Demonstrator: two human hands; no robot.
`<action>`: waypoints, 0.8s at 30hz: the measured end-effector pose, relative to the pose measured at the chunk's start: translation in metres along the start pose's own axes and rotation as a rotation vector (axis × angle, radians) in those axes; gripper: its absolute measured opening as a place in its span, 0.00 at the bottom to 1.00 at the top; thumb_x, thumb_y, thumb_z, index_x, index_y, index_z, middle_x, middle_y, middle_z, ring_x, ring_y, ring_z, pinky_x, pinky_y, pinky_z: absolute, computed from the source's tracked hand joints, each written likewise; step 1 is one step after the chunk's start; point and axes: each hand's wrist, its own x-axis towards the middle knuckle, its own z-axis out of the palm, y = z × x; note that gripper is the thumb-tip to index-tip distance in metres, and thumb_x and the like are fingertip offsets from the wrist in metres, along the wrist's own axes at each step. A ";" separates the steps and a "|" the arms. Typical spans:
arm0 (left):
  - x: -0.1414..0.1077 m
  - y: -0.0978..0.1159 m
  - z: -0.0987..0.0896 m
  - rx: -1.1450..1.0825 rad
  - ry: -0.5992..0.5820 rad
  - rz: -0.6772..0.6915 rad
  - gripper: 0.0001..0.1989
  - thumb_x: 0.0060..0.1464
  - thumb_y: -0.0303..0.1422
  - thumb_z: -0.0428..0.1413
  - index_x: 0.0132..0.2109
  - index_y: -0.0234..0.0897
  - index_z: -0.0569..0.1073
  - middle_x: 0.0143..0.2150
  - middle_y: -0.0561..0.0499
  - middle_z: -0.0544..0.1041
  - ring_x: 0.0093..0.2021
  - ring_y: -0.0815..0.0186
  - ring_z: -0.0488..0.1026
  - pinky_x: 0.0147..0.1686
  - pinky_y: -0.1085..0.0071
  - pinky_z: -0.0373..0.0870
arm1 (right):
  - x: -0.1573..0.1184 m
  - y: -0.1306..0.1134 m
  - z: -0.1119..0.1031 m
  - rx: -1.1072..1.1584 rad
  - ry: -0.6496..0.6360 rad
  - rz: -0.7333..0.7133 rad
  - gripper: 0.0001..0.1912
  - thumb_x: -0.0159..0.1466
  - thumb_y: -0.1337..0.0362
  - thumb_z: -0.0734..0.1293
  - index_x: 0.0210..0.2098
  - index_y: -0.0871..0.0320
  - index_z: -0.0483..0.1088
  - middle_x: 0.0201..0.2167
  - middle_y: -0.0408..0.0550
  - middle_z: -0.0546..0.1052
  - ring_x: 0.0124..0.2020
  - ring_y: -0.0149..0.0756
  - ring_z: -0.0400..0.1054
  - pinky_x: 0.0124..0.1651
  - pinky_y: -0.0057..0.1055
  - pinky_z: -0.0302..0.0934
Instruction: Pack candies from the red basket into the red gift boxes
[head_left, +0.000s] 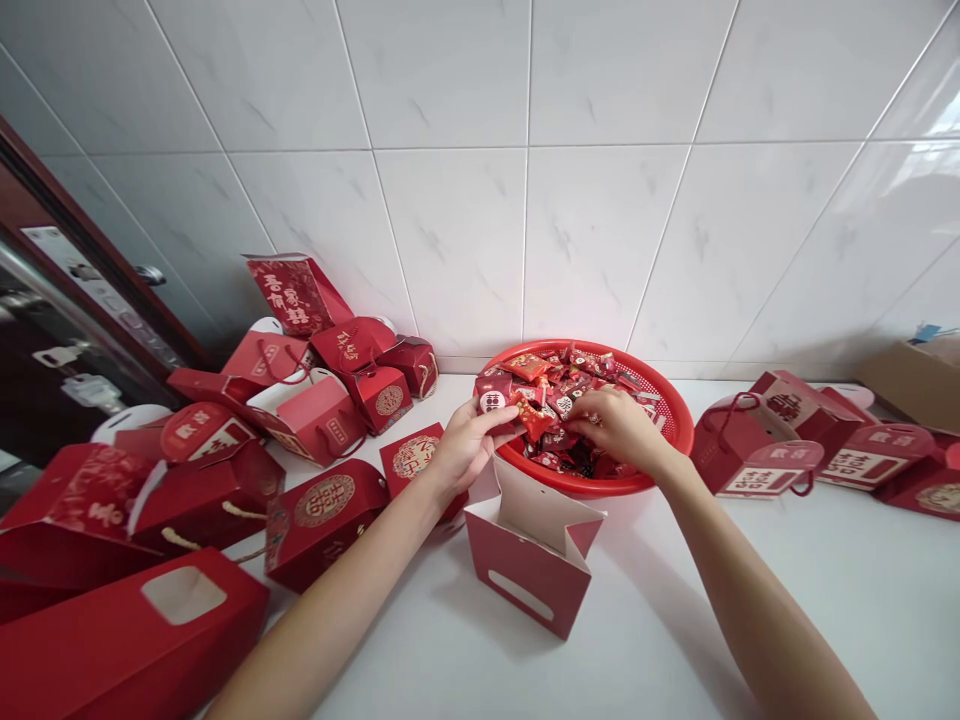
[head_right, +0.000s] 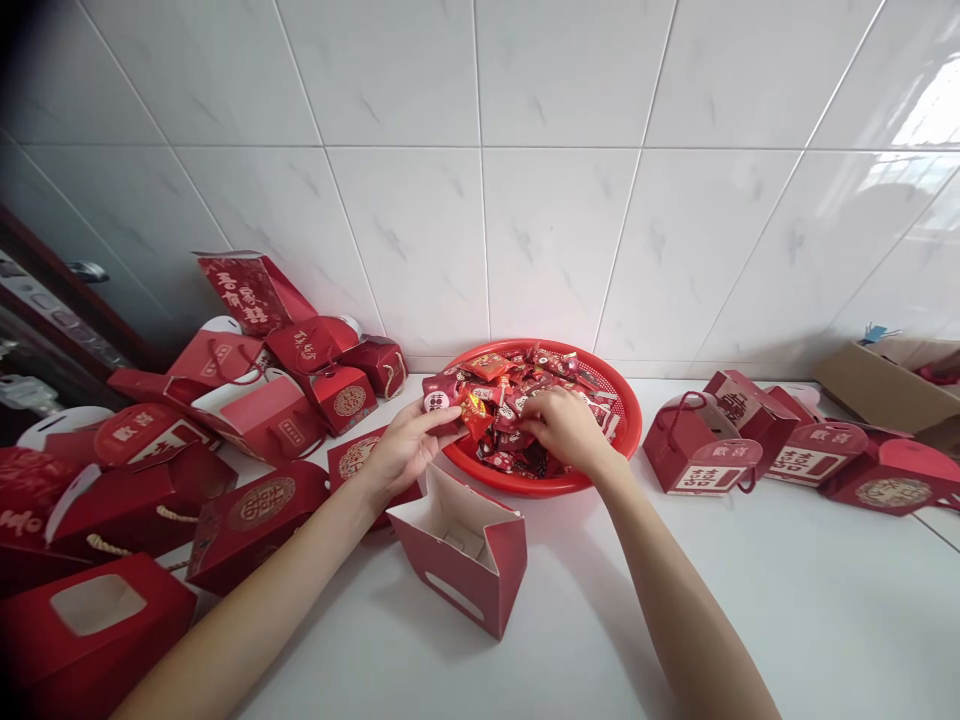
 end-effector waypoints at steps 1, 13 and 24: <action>0.000 0.000 0.000 0.001 0.000 -0.002 0.14 0.38 0.26 0.70 0.36 0.33 0.79 0.37 0.47 0.83 0.39 0.60 0.80 0.42 0.64 0.79 | 0.000 0.001 -0.001 0.121 0.072 0.011 0.07 0.67 0.67 0.65 0.35 0.57 0.76 0.36 0.49 0.80 0.40 0.42 0.73 0.43 0.35 0.63; 0.001 -0.002 -0.001 0.038 0.000 0.007 0.16 0.39 0.26 0.70 0.38 0.33 0.78 0.37 0.48 0.83 0.39 0.61 0.80 0.40 0.68 0.78 | -0.003 -0.011 -0.004 1.380 0.177 0.346 0.35 0.51 0.58 0.80 0.55 0.57 0.67 0.21 0.38 0.72 0.23 0.37 0.73 0.25 0.31 0.64; 0.002 -0.005 -0.002 0.067 0.001 0.015 0.19 0.37 0.28 0.72 0.38 0.33 0.77 0.37 0.48 0.83 0.40 0.59 0.80 0.46 0.61 0.78 | -0.009 -0.020 -0.010 1.376 0.224 0.234 0.21 0.48 0.60 0.82 0.38 0.58 0.75 0.29 0.43 0.78 0.26 0.31 0.67 0.29 0.31 0.61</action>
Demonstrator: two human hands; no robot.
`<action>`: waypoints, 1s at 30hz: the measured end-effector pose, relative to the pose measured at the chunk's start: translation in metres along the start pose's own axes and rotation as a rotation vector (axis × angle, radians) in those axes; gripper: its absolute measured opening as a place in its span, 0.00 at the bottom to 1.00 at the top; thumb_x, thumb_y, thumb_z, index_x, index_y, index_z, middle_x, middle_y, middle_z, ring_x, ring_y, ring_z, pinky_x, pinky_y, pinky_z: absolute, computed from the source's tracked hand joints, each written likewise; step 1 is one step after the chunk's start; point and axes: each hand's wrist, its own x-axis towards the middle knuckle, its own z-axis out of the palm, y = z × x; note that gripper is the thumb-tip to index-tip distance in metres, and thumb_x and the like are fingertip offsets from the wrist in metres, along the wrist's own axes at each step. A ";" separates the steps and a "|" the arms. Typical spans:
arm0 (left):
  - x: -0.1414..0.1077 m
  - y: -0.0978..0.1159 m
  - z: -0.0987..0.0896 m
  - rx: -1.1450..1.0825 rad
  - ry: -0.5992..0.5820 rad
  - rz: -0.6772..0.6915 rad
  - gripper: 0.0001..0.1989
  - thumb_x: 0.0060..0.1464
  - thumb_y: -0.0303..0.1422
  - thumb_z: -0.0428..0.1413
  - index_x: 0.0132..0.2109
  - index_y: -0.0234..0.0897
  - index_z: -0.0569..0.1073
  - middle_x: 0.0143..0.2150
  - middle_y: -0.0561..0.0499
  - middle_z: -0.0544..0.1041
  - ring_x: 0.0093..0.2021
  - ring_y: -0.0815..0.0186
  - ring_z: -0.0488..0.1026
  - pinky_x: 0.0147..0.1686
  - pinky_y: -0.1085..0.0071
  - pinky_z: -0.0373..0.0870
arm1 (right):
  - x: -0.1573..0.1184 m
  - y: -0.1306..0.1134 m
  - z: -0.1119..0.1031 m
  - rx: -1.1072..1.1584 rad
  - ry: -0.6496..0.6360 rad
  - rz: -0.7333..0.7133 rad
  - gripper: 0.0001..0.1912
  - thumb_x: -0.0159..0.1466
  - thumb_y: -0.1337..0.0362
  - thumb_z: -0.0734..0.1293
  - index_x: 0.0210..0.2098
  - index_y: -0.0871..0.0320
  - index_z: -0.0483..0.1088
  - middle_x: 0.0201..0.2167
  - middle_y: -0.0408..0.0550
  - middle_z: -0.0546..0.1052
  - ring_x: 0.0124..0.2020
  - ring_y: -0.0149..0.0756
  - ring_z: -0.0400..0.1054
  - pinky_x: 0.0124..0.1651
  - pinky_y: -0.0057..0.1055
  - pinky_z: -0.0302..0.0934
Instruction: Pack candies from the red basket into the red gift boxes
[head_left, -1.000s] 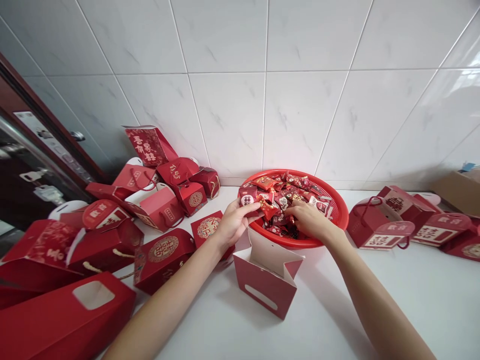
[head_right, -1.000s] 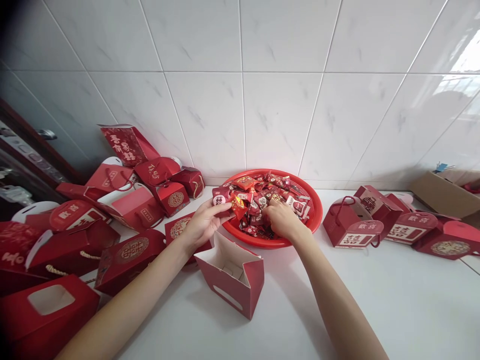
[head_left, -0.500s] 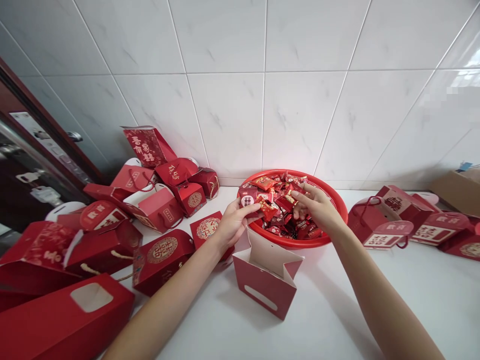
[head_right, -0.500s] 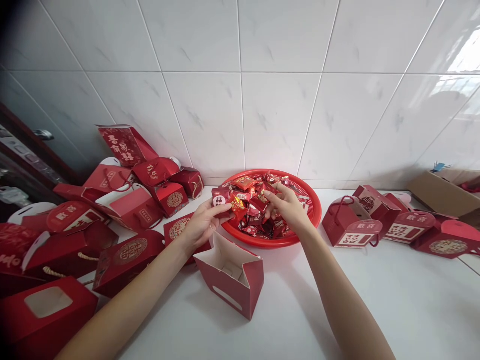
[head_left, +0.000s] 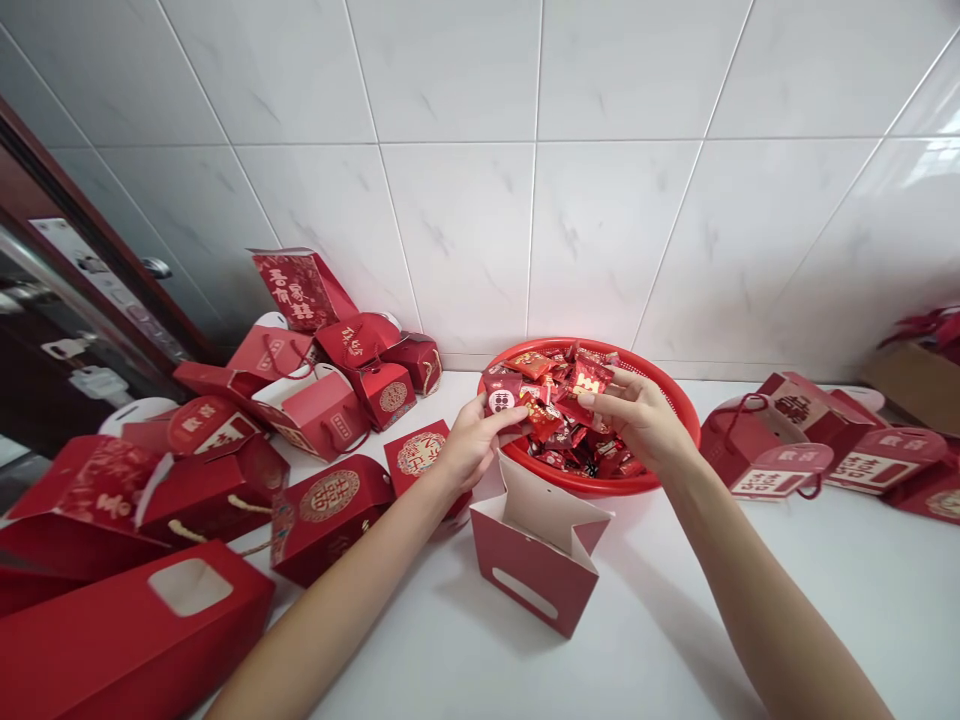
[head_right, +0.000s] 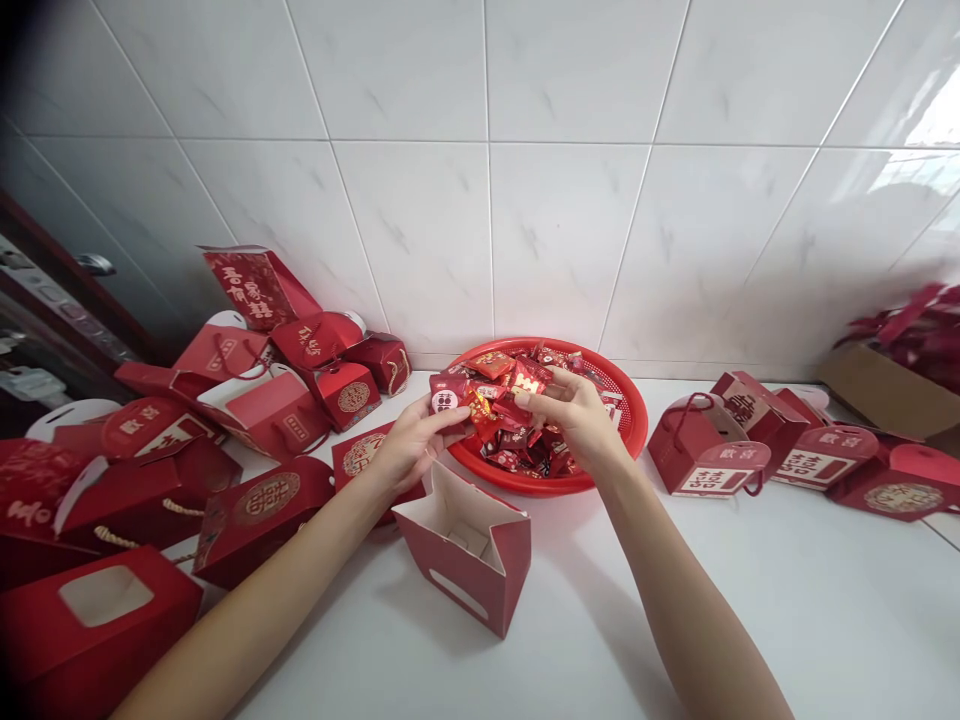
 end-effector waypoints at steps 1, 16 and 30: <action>0.000 0.000 0.000 -0.001 0.000 0.002 0.19 0.37 0.28 0.72 0.38 0.33 0.77 0.37 0.48 0.83 0.40 0.59 0.80 0.46 0.61 0.78 | -0.001 -0.001 0.001 -0.007 -0.025 0.000 0.19 0.50 0.59 0.81 0.38 0.57 0.76 0.32 0.44 0.80 0.29 0.33 0.70 0.31 0.32 0.63; -0.002 0.001 0.002 0.004 -0.029 0.014 0.21 0.38 0.29 0.73 0.41 0.33 0.78 0.40 0.46 0.84 0.43 0.56 0.81 0.49 0.59 0.77 | -0.008 -0.004 0.009 -0.216 -0.281 0.034 0.15 0.59 0.53 0.75 0.39 0.57 0.79 0.43 0.49 0.80 0.45 0.42 0.74 0.41 0.36 0.73; -0.010 0.004 0.007 -0.027 -0.083 0.019 0.18 0.45 0.36 0.71 0.42 0.36 0.79 0.43 0.46 0.84 0.50 0.53 0.80 0.54 0.58 0.75 | -0.007 0.009 0.022 -0.141 -0.215 0.032 0.17 0.52 0.54 0.80 0.35 0.58 0.77 0.31 0.45 0.80 0.33 0.37 0.74 0.33 0.31 0.70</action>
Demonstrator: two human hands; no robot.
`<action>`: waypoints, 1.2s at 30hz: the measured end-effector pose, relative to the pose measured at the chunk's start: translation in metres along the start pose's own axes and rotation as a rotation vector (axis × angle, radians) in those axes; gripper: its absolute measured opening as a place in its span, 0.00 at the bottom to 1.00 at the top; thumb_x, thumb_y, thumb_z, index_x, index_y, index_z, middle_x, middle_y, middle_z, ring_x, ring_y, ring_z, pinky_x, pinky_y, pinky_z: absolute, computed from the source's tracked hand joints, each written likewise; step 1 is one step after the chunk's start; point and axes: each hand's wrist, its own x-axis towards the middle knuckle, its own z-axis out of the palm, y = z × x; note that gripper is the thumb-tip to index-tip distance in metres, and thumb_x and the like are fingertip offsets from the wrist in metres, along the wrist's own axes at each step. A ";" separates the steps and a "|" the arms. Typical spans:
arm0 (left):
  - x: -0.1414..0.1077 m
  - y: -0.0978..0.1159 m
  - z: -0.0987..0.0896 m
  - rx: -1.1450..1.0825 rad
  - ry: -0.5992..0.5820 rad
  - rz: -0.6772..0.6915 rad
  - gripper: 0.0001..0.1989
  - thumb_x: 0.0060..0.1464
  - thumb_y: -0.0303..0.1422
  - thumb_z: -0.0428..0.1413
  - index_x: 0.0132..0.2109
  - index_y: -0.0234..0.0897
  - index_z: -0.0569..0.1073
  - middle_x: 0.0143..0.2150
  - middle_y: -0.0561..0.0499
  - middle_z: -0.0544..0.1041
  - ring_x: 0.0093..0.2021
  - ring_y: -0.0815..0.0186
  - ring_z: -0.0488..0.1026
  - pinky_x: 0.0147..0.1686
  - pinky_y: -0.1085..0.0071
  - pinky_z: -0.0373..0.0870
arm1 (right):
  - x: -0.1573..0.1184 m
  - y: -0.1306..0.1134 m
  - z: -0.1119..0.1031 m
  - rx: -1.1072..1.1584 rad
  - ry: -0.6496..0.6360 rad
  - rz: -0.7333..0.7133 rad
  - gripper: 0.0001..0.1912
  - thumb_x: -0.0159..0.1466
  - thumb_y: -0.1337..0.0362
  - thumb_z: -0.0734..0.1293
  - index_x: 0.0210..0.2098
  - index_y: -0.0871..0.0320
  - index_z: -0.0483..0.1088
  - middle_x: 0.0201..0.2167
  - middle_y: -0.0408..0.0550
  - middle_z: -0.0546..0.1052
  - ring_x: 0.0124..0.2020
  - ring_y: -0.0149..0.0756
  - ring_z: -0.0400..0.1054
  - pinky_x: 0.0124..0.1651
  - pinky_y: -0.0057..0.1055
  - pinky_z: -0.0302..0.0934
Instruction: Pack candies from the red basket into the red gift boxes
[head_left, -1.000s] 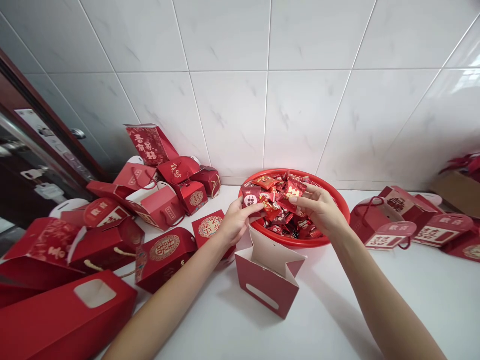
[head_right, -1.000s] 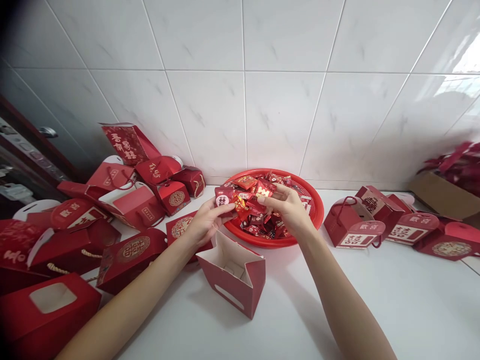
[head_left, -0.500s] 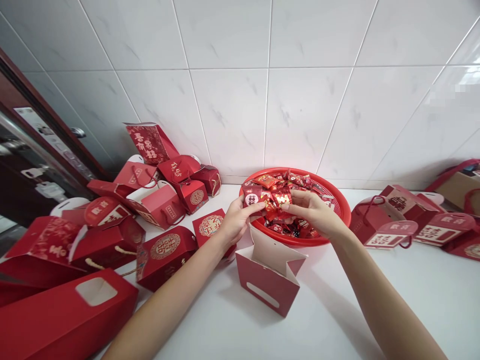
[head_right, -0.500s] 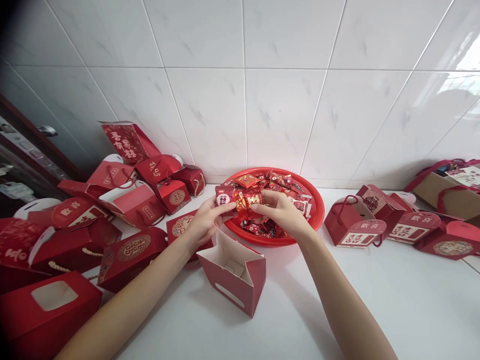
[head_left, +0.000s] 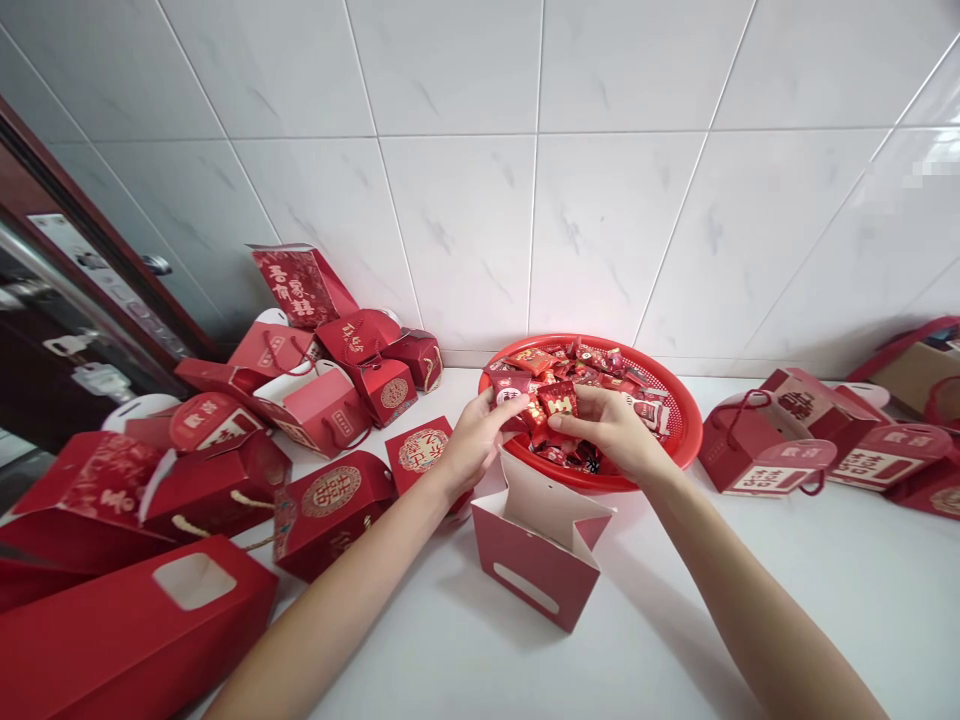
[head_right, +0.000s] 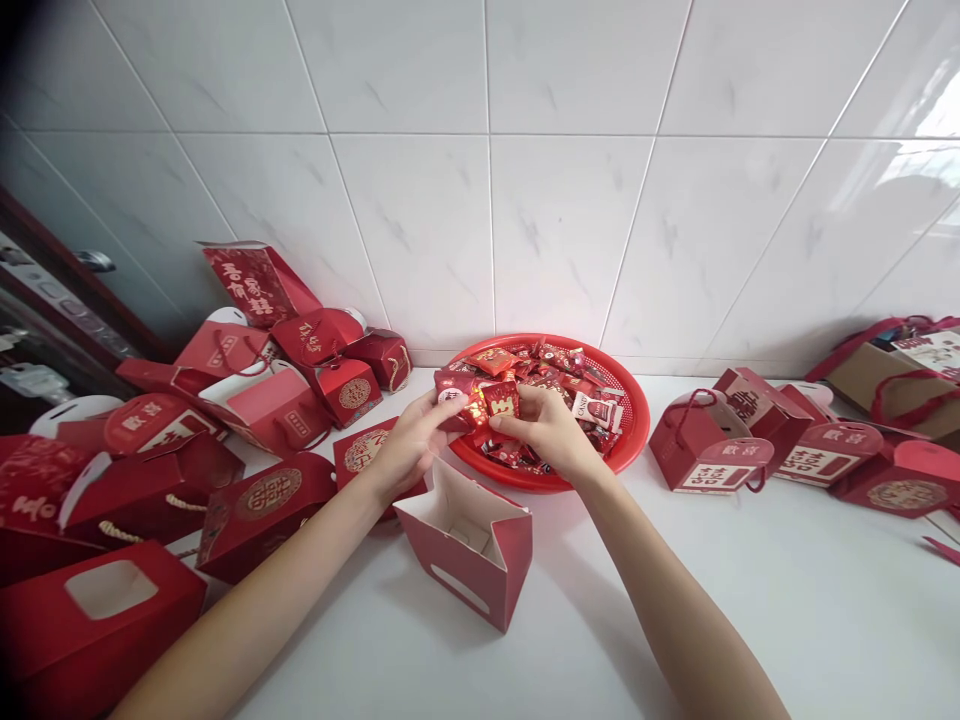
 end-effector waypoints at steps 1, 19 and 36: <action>0.001 0.000 0.000 -0.013 0.007 0.004 0.16 0.46 0.37 0.70 0.41 0.36 0.79 0.43 0.46 0.84 0.51 0.53 0.80 0.54 0.58 0.75 | 0.001 0.002 0.001 0.015 0.023 0.000 0.18 0.51 0.55 0.80 0.35 0.58 0.77 0.31 0.45 0.80 0.33 0.37 0.74 0.33 0.31 0.70; -0.003 0.000 0.003 -0.008 -0.044 0.036 0.14 0.49 0.40 0.69 0.40 0.37 0.83 0.42 0.46 0.85 0.53 0.50 0.79 0.55 0.58 0.74 | -0.003 -0.001 0.009 -0.065 0.195 -0.152 0.18 0.56 0.51 0.76 0.38 0.54 0.74 0.34 0.48 0.80 0.38 0.46 0.76 0.40 0.43 0.74; -0.004 -0.001 0.002 0.169 -0.026 0.098 0.19 0.49 0.44 0.69 0.44 0.36 0.83 0.45 0.44 0.85 0.48 0.51 0.81 0.51 0.59 0.76 | -0.011 -0.017 0.000 -0.051 0.039 -0.065 0.21 0.54 0.53 0.79 0.43 0.53 0.75 0.37 0.46 0.79 0.35 0.41 0.74 0.35 0.36 0.72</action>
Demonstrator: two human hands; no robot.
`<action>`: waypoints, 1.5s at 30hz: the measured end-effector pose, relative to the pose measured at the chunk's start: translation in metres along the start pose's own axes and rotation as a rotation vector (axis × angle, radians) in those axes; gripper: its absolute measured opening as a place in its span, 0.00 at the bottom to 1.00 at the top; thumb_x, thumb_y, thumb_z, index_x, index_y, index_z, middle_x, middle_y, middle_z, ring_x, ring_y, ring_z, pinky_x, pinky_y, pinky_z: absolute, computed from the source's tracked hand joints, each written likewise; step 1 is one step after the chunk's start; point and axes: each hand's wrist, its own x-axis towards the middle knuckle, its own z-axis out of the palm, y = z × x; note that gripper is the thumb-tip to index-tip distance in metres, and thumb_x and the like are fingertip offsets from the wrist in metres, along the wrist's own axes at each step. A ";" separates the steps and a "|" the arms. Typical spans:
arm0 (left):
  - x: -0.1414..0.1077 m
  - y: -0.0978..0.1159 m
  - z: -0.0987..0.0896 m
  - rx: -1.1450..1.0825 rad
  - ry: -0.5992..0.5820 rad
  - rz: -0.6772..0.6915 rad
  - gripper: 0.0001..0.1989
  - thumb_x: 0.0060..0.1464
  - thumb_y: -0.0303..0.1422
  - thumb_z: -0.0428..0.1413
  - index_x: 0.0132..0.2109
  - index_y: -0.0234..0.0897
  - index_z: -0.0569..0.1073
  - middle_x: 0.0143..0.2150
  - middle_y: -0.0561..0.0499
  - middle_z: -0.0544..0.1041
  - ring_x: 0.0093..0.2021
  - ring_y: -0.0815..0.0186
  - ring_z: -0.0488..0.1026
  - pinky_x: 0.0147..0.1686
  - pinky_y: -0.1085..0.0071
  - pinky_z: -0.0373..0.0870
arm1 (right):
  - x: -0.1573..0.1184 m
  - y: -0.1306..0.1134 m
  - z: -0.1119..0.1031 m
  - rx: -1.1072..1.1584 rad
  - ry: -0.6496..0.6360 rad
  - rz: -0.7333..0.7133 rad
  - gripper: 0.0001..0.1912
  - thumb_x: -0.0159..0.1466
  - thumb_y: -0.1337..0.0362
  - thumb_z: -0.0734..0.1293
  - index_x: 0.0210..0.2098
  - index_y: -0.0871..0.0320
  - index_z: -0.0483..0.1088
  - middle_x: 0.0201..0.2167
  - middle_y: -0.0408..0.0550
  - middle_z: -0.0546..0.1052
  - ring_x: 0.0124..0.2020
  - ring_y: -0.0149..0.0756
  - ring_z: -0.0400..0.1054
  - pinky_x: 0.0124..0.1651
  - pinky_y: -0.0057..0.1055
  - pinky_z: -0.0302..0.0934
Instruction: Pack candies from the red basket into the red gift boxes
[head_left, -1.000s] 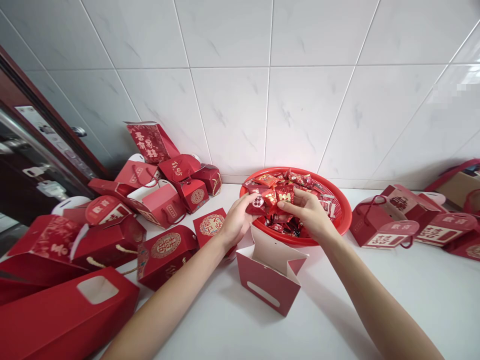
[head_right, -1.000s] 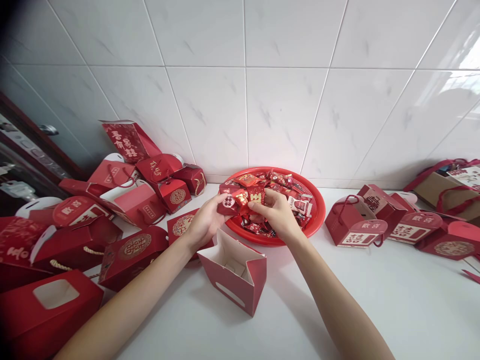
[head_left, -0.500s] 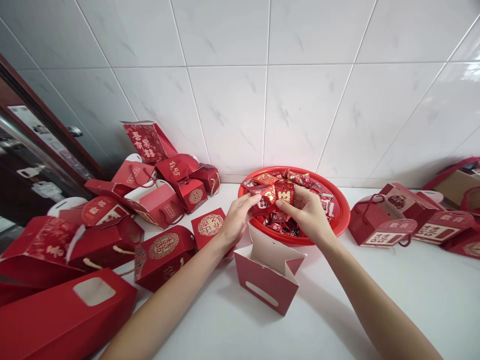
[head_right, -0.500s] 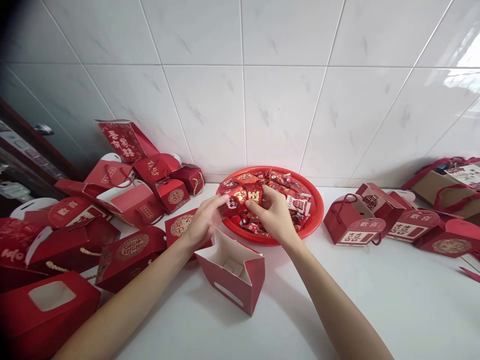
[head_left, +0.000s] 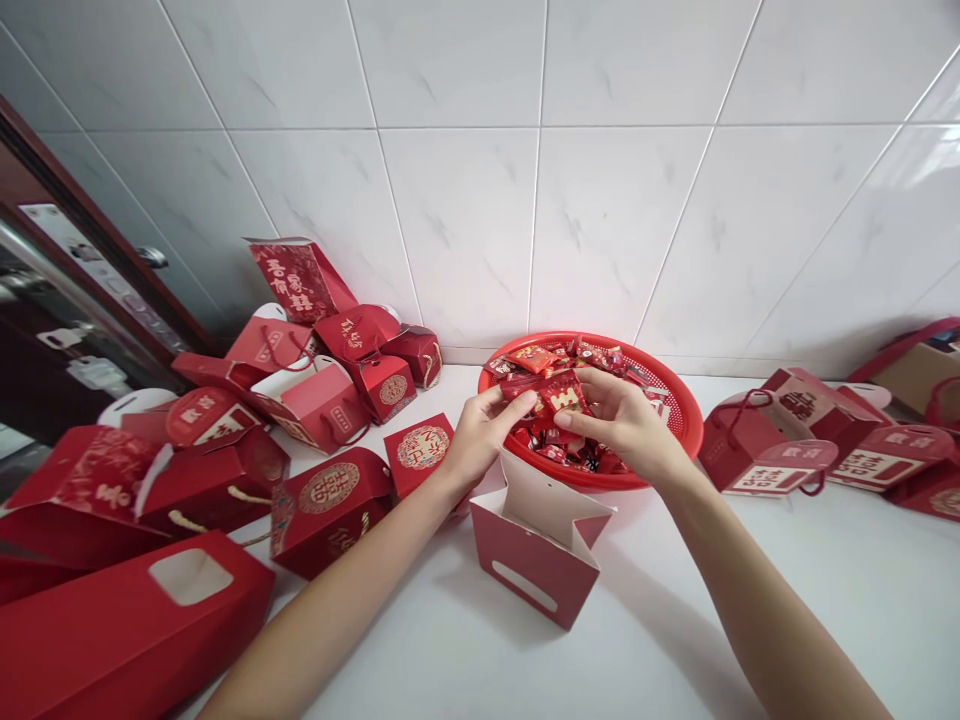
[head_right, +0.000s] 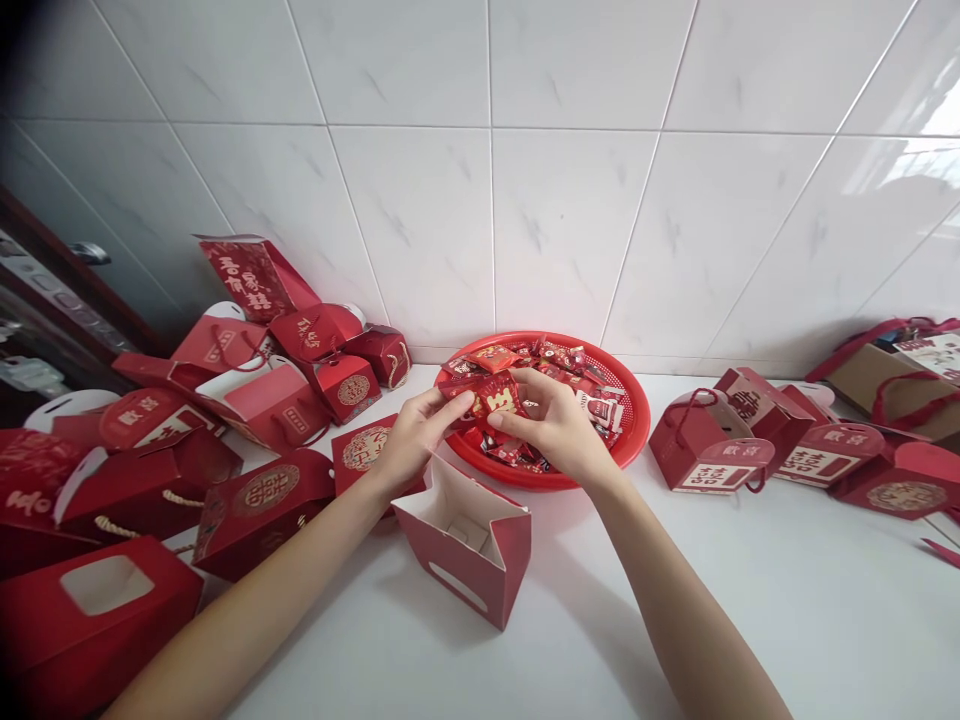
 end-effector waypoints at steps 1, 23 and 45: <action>0.000 0.000 0.001 0.015 0.014 0.013 0.19 0.49 0.44 0.69 0.44 0.36 0.83 0.45 0.44 0.85 0.48 0.52 0.81 0.51 0.60 0.75 | 0.001 0.002 0.001 -0.031 0.021 -0.003 0.20 0.54 0.53 0.78 0.42 0.54 0.75 0.36 0.46 0.79 0.36 0.41 0.74 0.36 0.36 0.72; 0.001 0.003 -0.006 0.258 -0.066 0.093 0.16 0.52 0.44 0.67 0.37 0.35 0.83 0.37 0.47 0.84 0.40 0.59 0.79 0.39 0.69 0.74 | 0.003 0.005 -0.006 -0.107 -0.132 0.120 0.20 0.53 0.52 0.80 0.34 0.55 0.71 0.15 0.38 0.73 0.17 0.34 0.66 0.22 0.31 0.61; 0.008 0.010 -0.007 0.571 -0.206 0.306 0.12 0.57 0.42 0.63 0.40 0.38 0.84 0.40 0.48 0.82 0.40 0.62 0.77 0.42 0.69 0.73 | 0.003 0.005 -0.004 -0.128 -0.343 0.146 0.16 0.59 0.54 0.76 0.36 0.55 0.69 0.19 0.33 0.66 0.17 0.27 0.58 0.20 0.27 0.53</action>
